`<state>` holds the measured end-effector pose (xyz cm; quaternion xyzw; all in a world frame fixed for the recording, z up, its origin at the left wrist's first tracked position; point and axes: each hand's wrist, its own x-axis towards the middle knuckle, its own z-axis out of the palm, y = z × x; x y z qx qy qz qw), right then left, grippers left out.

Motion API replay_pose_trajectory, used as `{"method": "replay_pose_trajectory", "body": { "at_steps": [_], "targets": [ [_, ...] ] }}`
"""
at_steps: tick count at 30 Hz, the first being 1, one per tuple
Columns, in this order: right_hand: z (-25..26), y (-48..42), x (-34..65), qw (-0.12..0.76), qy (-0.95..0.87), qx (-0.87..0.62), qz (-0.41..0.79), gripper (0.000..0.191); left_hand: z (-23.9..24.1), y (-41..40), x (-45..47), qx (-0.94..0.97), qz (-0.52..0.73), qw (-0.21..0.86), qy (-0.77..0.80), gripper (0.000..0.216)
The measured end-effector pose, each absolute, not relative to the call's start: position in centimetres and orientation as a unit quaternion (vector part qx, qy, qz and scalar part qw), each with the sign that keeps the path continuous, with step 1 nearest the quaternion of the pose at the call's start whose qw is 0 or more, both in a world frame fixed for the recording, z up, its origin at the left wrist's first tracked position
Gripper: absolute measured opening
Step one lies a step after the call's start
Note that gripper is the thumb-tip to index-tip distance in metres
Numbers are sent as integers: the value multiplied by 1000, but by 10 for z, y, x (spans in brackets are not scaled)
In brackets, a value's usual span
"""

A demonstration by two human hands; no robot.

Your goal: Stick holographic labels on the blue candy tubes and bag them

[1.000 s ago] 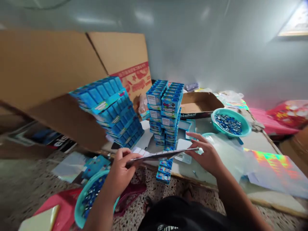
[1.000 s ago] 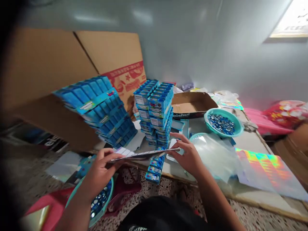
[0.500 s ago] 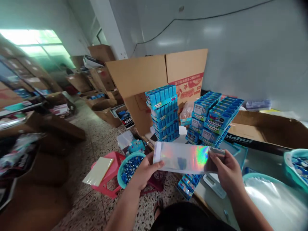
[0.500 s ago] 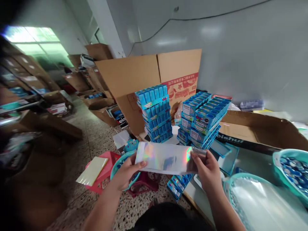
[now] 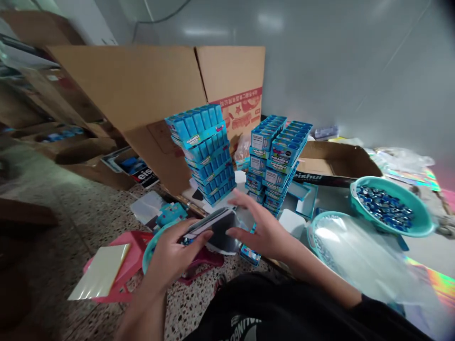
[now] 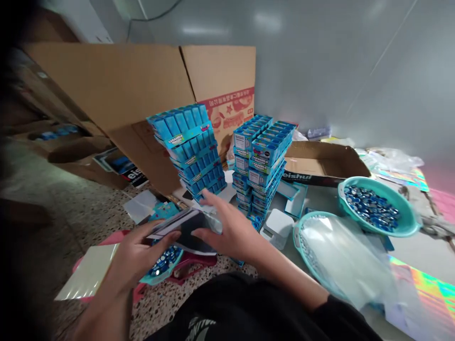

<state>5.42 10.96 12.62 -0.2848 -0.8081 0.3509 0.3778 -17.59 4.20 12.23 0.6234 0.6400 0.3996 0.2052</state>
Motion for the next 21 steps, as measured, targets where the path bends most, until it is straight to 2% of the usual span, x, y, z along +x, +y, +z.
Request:
{"method": "replay_pose_trajectory", "body": {
  "at_steps": [2, 3, 6, 9, 12, 16, 21],
  "targets": [
    [123, 107, 41, 368, -752, -274, 473, 27, 120, 47, -165, 591, 465, 200, 628, 36],
    [118, 106, 35, 389, -703, -280, 525, 22, 118, 49, -159, 563, 505, 186, 627, 42],
    [95, 101, 18, 490, -501, -328, 633, 26, 110, 57, -140, 511, 573, 107, 632, 50],
    [74, 94, 11, 513, -348, -365, 695, 34, 101, 61, -132, 608, 465, 83, 638, 35],
    [64, 88, 18, 471, -309, -394, 727, 36, 93, 65, -135, 678, 344, 105, 641, 34],
    [61, 88, 45, 363, -313, -462, 747, 36, 87, 72, -141, 741, 290, 165, 583, 36],
    [66, 85, 81, 346, -350, -431, 756, 33, 88, 76, -137, 791, 242, 279, 488, 41]
  ]
}}
